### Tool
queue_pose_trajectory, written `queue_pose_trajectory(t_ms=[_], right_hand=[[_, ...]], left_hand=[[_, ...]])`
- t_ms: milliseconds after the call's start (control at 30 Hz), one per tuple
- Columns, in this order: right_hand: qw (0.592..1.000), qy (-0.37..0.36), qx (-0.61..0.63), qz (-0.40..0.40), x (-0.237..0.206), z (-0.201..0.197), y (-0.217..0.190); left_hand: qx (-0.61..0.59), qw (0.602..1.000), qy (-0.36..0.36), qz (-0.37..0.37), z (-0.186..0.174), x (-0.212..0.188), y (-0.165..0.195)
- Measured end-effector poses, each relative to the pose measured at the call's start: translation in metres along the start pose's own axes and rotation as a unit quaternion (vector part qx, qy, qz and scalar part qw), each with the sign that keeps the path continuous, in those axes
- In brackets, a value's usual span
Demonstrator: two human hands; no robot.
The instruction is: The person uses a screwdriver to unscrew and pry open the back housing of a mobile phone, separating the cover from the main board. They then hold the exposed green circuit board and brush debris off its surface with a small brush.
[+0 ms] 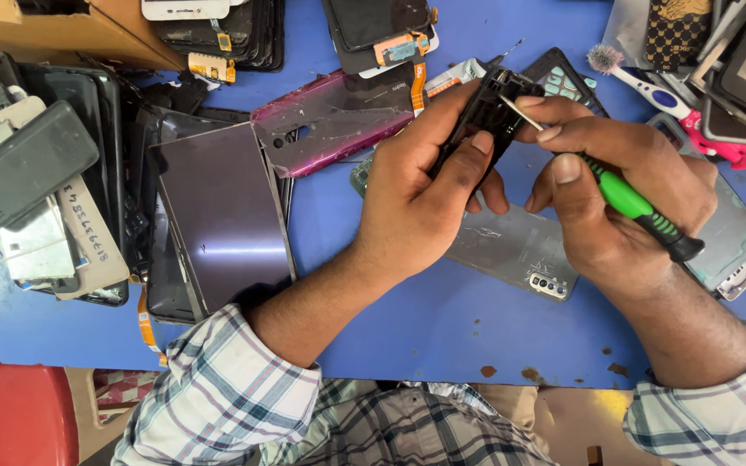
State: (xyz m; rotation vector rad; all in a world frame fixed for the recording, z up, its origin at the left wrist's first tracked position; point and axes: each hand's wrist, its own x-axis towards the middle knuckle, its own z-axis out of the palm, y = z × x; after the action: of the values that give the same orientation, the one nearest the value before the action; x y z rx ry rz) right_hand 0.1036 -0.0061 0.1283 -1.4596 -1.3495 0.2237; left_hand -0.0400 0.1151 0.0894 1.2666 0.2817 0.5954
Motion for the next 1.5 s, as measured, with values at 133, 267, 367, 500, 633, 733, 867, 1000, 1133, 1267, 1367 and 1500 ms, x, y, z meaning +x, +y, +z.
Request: queue_pose_trajectory(t_ms=[133, 267, 367, 500, 633, 733, 867, 1000, 1133, 1267, 1367, 1500], right_hand=[[0.999, 0.007, -0.043, -0.018, 0.001, -0.001, -0.003], [0.987, 0.001, -0.155, -0.033, 0.002, -0.003, -0.007], [0.986, 0.002, -0.165, -0.036, 0.003, -0.004, -0.008], [0.976, 0.006, -0.210, -0.059, 0.002, -0.002, -0.009], [0.972, 0.003, -0.219, -0.083, -0.002, -0.001, -0.009], [0.970, 0.002, -0.225, -0.093, -0.003, -0.001, -0.008], [0.968, 0.007, -0.229, -0.097, -0.004, 0.001, -0.006], [0.966, 0.007, -0.242, -0.095, -0.004, 0.001, -0.007], [0.963, 0.013, -0.248, -0.101, -0.003, 0.000, -0.008], [0.962, 0.018, -0.250, -0.109, 0.000, 0.000, -0.006], [0.973, 0.007, -0.214, -0.082, 0.002, 0.000, -0.005], [0.996, 0.001, -0.081, -0.048, 0.004, 0.005, -0.002]], left_hand=[[0.021, 1.000, 0.005, -0.008, 0.002, 0.001, 0.002], [0.047, 0.998, 0.024, -0.015, 0.007, 0.002, 0.002], [0.041, 0.999, 0.027, -0.007, 0.008, 0.001, 0.002], [0.052, 0.998, 0.029, -0.007, 0.008, 0.001, 0.002], [0.038, 0.999, 0.021, -0.009, 0.008, 0.001, 0.001], [0.021, 0.999, 0.022, -0.017, 0.009, 0.000, 0.000], [0.018, 0.999, 0.024, -0.021, 0.008, 0.000, -0.001], [0.033, 0.999, 0.024, -0.014, 0.009, -0.001, -0.001], [0.066, 0.998, 0.025, 0.002, 0.011, -0.001, 0.000], [0.055, 0.998, 0.018, 0.004, 0.008, -0.001, 0.000], [0.026, 1.000, 0.009, 0.002, 0.005, -0.002, 0.001], [-0.012, 1.000, 0.006, -0.004, 0.002, -0.002, 0.001]])
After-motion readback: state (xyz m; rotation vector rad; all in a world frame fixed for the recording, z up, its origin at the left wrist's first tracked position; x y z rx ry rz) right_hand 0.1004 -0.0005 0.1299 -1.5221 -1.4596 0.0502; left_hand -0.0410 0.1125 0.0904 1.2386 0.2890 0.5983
